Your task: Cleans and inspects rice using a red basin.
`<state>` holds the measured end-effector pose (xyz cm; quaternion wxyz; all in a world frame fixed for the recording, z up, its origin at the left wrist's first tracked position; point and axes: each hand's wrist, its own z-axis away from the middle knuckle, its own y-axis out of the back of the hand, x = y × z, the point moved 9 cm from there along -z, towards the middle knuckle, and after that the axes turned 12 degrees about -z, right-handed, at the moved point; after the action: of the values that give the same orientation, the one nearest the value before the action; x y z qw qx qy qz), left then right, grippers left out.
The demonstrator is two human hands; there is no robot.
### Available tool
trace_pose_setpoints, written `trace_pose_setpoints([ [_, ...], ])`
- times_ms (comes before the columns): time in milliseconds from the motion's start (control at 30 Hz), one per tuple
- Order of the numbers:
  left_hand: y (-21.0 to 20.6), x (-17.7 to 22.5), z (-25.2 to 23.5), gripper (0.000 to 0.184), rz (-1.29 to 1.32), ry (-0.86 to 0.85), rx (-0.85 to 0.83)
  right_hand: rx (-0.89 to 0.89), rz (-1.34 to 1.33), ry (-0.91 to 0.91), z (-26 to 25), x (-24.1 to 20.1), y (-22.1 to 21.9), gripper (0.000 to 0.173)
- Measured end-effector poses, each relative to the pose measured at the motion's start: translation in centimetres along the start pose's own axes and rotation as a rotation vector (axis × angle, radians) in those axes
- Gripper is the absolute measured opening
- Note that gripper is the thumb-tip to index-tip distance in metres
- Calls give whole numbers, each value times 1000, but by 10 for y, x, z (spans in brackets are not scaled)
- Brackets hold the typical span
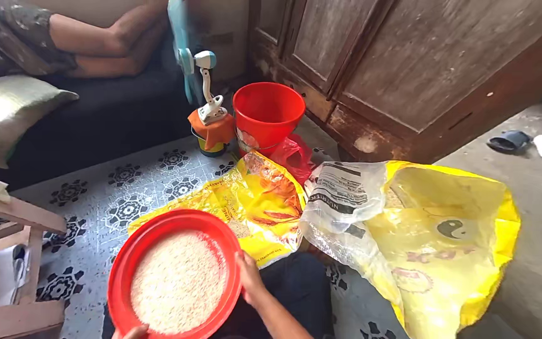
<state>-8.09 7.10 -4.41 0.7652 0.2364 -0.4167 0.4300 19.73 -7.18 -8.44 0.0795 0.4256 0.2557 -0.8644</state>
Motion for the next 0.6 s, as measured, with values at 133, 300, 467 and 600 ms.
trace_pose_setpoints([
  [133, -33, 36, -42, 61, 34, -235, -56, 37, 15, 270, 13, -87, 14, 38],
  [300, -66, 137, -41, 41, 211, -552, -35, 5, -25, 640, 59, -183, 1, 35],
  [467, -90, 116, -69, 46, 262, -431, 23, 4, -107, 522, 20, -161, 18, 36],
  [600, -96, 41, -95, 43, 241, -199, 40, 101, -29, 297, -29, -83, 63, 40],
])
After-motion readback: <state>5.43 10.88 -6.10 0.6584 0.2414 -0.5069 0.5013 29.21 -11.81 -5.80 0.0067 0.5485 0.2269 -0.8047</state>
